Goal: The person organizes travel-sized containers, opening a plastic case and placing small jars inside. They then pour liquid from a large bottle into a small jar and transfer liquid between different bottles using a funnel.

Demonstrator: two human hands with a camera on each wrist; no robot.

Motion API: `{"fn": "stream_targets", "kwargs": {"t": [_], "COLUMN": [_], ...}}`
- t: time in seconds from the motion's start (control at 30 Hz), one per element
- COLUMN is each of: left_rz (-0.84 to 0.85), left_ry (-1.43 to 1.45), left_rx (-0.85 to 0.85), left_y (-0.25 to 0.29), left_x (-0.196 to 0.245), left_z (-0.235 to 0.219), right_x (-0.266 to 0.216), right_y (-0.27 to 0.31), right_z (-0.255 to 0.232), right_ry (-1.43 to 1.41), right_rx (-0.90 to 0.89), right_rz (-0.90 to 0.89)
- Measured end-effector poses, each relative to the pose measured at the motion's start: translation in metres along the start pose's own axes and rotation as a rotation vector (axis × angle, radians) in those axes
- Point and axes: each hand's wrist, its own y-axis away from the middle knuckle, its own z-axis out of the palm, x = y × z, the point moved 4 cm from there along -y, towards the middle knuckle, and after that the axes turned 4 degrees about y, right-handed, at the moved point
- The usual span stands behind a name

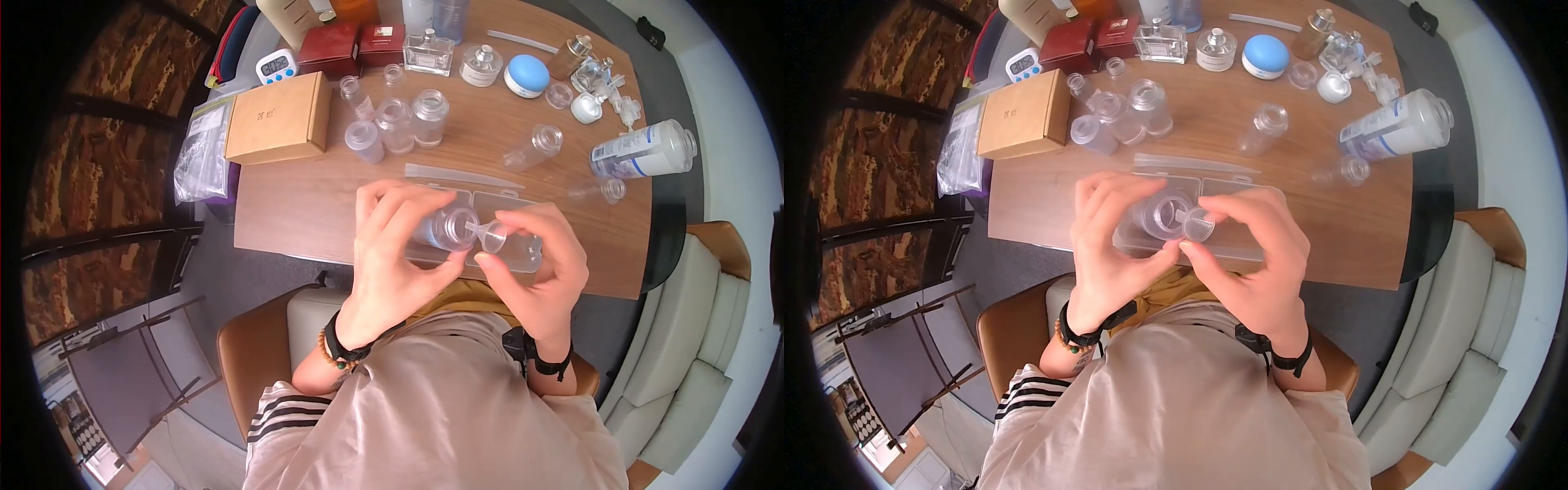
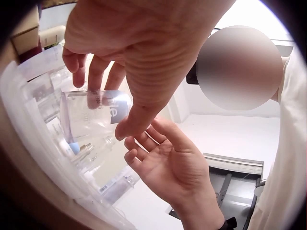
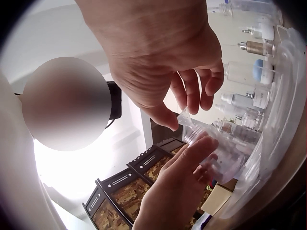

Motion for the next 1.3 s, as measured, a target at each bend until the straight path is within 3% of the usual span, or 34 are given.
{"fn": "stream_targets", "kwargs": {"t": [0.37,0.6,0.73,0.87,0.97,1.03,1.07,1.17,1.2,1.3], "left_rz": [-0.090,-0.123,-0.124,-0.149,-0.161,-0.169,-0.163,-0.153,-0.133,-0.113], "left_ry": [0.053,0.041,0.017,0.031,0.063,0.086,0.088,0.060,0.040,0.017], "left_rx": [-0.017,-0.020,-0.052,-0.069,-0.076,-0.090,-0.093,-0.083,-0.090,-0.098], "left_y": [0.014,0.014,0.015,0.013,0.014,0.017,0.017,0.016,0.015,0.017], "left_x": [-0.018,-0.024,-0.024,-0.023,-0.025,-0.029,-0.027,-0.023,-0.022,-0.021], "left_z": [0.011,0.010,0.011,0.010,0.012,0.014,0.013,0.011,0.010,0.009], "right_x": [0.003,-0.003,-0.005,0.019,0.056,0.076,0.081,0.105,0.113,0.128], "right_y": [-0.002,-0.002,0.004,0.006,-0.018,-0.034,-0.039,-0.055,-0.058,-0.069], "right_z": [0.025,0.012,-0.047,-0.125,-0.174,-0.192,-0.197,-0.199,-0.201,-0.188], "right_ry": [0.083,0.106,0.200,0.160,0.122,0.386,0.389,0.297,0.296,-0.005], "right_rx": [-0.103,-0.051,0.141,0.670,0.721,0.606,0.613,0.324,0.327,0.108], "right_rz": [0.053,0.044,-0.078,0.101,0.063,0.129,0.128,0.292,0.291,0.175]}}
